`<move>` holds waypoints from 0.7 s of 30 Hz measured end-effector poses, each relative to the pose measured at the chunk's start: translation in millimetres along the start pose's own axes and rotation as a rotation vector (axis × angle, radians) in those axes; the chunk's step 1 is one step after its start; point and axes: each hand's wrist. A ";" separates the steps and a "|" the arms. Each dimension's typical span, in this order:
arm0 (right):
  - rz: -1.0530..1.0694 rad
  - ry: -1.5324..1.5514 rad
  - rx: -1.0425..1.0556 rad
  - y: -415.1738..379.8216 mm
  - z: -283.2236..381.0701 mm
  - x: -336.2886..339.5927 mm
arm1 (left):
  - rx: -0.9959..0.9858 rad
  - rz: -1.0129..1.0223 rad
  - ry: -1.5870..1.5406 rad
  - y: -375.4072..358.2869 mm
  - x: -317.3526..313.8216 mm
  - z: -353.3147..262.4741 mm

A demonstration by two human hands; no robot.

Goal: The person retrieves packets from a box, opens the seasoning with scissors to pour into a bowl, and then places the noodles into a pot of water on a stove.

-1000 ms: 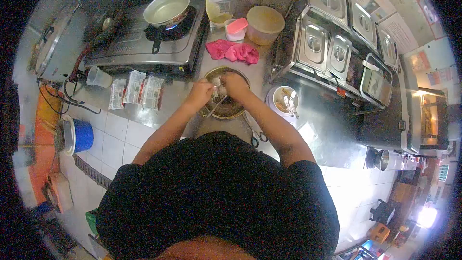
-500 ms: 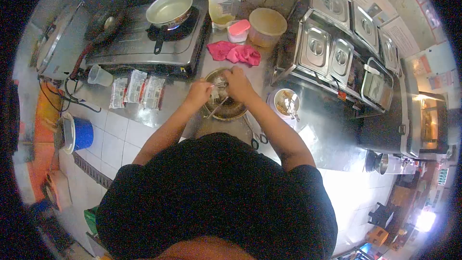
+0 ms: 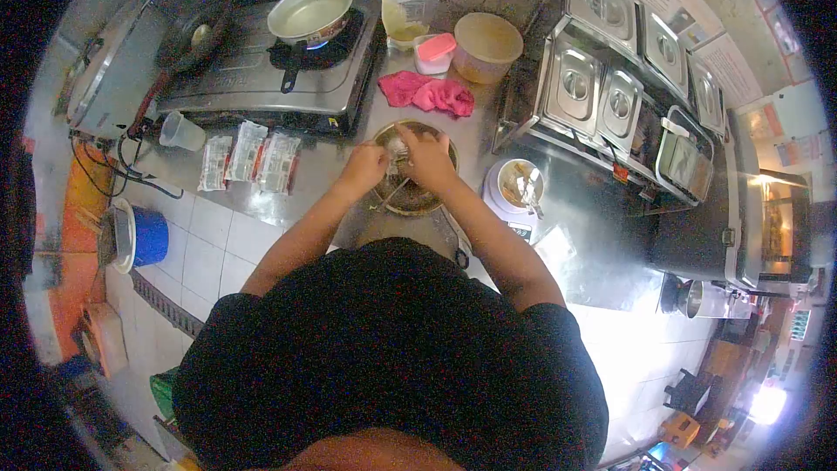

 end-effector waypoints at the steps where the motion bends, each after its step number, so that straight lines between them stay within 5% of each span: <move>1: 0.001 0.000 -0.003 1.5 -3.0 -4.5 | 0.013 0.005 0.000 -0.3 -0.7 -0.4; 4: 0.061 -0.028 -0.042 3.7 -8.5 -15.1 | -0.001 0.023 -0.016 -0.4 -1.9 2.2; 9: -0.374 -0.042 0.205 -3.5 6.9 -0.1 | -0.020 0.041 -0.040 -0.9 -1.7 3.2; 13: -0.211 -0.076 0.227 9.8 -13.4 -19.1 | -0.144 0.013 -0.028 0.8 4.3 -10.5; 15: -0.068 -0.063 0.038 17.1 -16.8 -22.5 | -0.140 -0.016 -0.033 0.9 2.9 -9.9; 19: -0.134 -0.103 0.021 17.9 -15.5 -18.5 | -0.123 -0.232 -0.164 -3.0 9.1 -16.0; 21: -0.122 -0.145 0.010 15.2 -10.9 -13.0 | -0.144 -0.145 -0.137 -3.4 10.1 -4.4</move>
Point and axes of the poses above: each hand's wrist, its own y-axis towards the middle knuckle, its own x-axis out of the back of the hand, z = x × y, and after that the axes turned 6 degrees about -x, right-handed
